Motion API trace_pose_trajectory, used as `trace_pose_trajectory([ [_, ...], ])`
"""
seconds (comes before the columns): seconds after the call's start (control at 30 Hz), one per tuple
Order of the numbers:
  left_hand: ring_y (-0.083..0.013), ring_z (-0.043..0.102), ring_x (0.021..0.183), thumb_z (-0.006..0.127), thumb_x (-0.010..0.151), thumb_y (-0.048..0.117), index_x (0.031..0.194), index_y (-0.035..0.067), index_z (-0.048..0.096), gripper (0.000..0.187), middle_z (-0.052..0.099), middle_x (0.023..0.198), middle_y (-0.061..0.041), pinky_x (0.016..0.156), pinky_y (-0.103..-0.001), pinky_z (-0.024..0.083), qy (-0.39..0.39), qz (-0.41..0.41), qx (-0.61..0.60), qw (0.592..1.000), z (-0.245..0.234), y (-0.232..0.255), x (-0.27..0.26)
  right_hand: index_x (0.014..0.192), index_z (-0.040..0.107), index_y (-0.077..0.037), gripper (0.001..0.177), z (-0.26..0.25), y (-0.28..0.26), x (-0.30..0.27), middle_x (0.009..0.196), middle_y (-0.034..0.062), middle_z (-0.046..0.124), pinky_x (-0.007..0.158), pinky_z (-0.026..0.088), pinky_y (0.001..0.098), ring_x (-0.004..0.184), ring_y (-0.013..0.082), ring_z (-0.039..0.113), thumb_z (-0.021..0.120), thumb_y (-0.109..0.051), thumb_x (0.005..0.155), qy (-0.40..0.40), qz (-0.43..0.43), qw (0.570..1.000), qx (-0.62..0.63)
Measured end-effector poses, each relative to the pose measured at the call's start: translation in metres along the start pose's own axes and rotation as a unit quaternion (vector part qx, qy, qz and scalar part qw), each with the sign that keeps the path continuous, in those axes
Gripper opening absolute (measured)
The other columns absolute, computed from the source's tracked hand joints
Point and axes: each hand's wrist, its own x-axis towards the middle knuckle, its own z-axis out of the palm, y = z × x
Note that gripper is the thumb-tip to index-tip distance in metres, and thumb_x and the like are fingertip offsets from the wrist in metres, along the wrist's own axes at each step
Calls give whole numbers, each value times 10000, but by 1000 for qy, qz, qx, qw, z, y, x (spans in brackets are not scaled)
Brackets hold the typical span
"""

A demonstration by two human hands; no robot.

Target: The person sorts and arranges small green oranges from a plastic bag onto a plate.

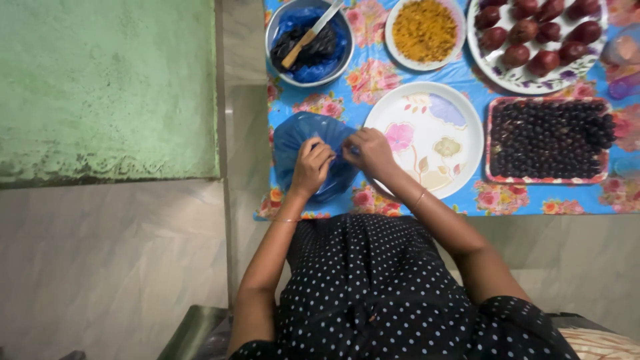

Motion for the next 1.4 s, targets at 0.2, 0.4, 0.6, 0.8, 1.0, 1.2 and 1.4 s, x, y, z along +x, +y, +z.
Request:
trace_pose_trajectory([
  [0.2, -314, 592, 1106, 720, 836, 27, 938, 53, 670, 116, 662, 1016, -71, 1007, -470, 457, -5, 8, 9, 1000, -7, 6, 3, 1079, 671, -29, 211, 81, 67, -42, 935, 16, 637, 733, 459, 261, 804, 102, 568, 562, -204, 1039, -162, 357, 694, 604],
  [0.4, -335, 579, 1151, 694, 845, 30, 1023, 34, 670, 180, 647, 1095, -97, 1068, -510, 440, -10, 51, 38, 998, 0, -1, -4, 996, 641, -71, 217, 31, 25, -21, 846, 43, 626, 743, 509, 310, 759, 151, 600, 497, -223, 936, -165, 458, 420, 766],
  [0.6, -347, 565, 1165, 674, 856, 32, 1024, 34, 666, 169, 639, 1101, -106, 1092, -521, 428, -16, 59, 52, 997, 0, -4, -5, 1034, 627, -40, 238, 43, 45, -42, 893, 9, 526, 693, 370, 327, 787, 150, 441, 603, -276, 1054, -176, 373, 717, 563],
  [0.8, -340, 568, 1167, 655, 835, 15, 1014, 34, 667, 181, 639, 1079, -108, 1088, -513, 432, -27, 51, 40, 998, -4, 2, -3, 971, 615, -29, 201, -8, 2, -16, 920, 73, 616, 801, 478, 369, 900, 204, 555, 755, -142, 883, -93, 48, 983, 152],
  [1.0, -329, 566, 1169, 667, 871, 43, 963, 31, 636, 98, 632, 1053, -109, 1078, -503, 425, -32, 19, 11, 999, -2, 4, 0, 1034, 534, -61, 94, 35, 18, -30, 966, 47, 610, 826, 522, 291, 896, 101, 578, 596, -128, 1053, 26, 282, 879, 385],
  [1.2, -346, 550, 1172, 711, 873, 140, 1034, 26, 593, 230, 606, 1098, -147, 1105, -534, 367, -10, 32, 41, 999, -5, 0, -4, 1056, 532, -75, 108, 41, 38, -37, 958, 70, 695, 748, 548, 249, 856, 133, 671, 623, -85, 998, 25, 399, 673, 623],
  [1.4, -375, 509, 1239, 682, 960, 162, 1168, 1, 584, 281, 569, 1219, -182, 1111, -523, 389, 138, -71, 50, 987, 15, -7, -23, 1157, 611, -77, 223, 6, 36, -48, 810, 71, 640, 543, 431, 262, 603, 132, 559, 604, -231, 996, -226, 457, 726, 461],
])
